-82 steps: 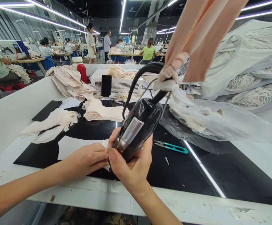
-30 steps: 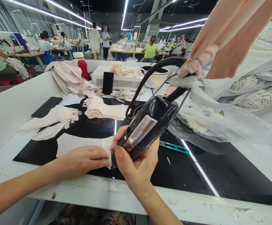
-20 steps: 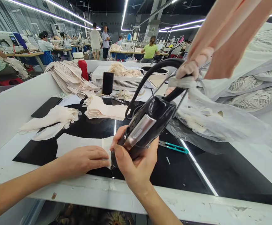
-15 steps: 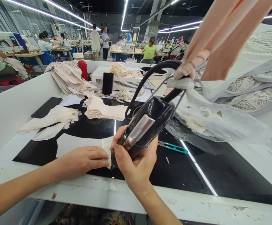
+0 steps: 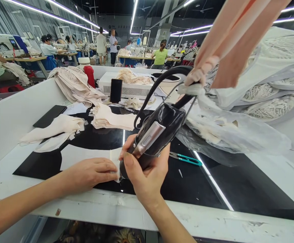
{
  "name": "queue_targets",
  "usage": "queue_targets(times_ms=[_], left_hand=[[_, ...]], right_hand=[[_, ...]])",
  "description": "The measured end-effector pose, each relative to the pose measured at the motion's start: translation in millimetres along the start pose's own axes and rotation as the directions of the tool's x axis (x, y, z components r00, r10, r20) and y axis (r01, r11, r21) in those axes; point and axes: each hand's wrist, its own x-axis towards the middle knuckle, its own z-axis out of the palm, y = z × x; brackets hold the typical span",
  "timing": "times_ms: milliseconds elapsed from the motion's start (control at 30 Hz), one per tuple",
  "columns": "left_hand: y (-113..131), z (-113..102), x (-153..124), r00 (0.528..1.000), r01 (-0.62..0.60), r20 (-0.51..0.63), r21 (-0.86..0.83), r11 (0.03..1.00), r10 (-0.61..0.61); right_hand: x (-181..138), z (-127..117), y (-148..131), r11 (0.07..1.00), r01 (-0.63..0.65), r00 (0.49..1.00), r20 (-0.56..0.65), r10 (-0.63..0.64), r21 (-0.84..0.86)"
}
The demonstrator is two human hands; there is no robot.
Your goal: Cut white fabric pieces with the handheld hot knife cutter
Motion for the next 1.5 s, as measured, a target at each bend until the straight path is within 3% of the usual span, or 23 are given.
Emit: queue_targets(times_ms=[500,967,1067,1267,1500], left_hand=[[-1.5,-0.4,1.2,1.0,-0.01,-0.018,0.007,1.0,0.01],[-3.4,-0.6,-2.5,0.997,-0.017,-0.073,-0.008,1.0,0.017],[1.0,-5.6,-6.2,1.0,-0.012,-0.022,-0.064,0.998,0.01],[17.3,-29.5,-12.8,0.995,0.031,0.101,-0.119,0.992,-0.019],[13.0,-25.7,9.2,1.0,-0.009,0.002,0.046,0.999,0.009]], right_hand=[[-1.5,2.2,1.0,0.999,0.024,0.999,-0.026,-0.023,0.03],[-11.3,3.8,-2.0,0.996,-0.03,0.999,0.046,0.027,0.088],[-9.9,1.1,-6.7,0.996,-0.029,0.999,0.046,0.025,0.083],[20.4,-18.4,-6.0,0.996,0.092,0.993,-0.077,-0.091,0.008],[36.2,-29.7,13.2,0.991,0.118,0.983,-0.136,-0.124,-0.056]])
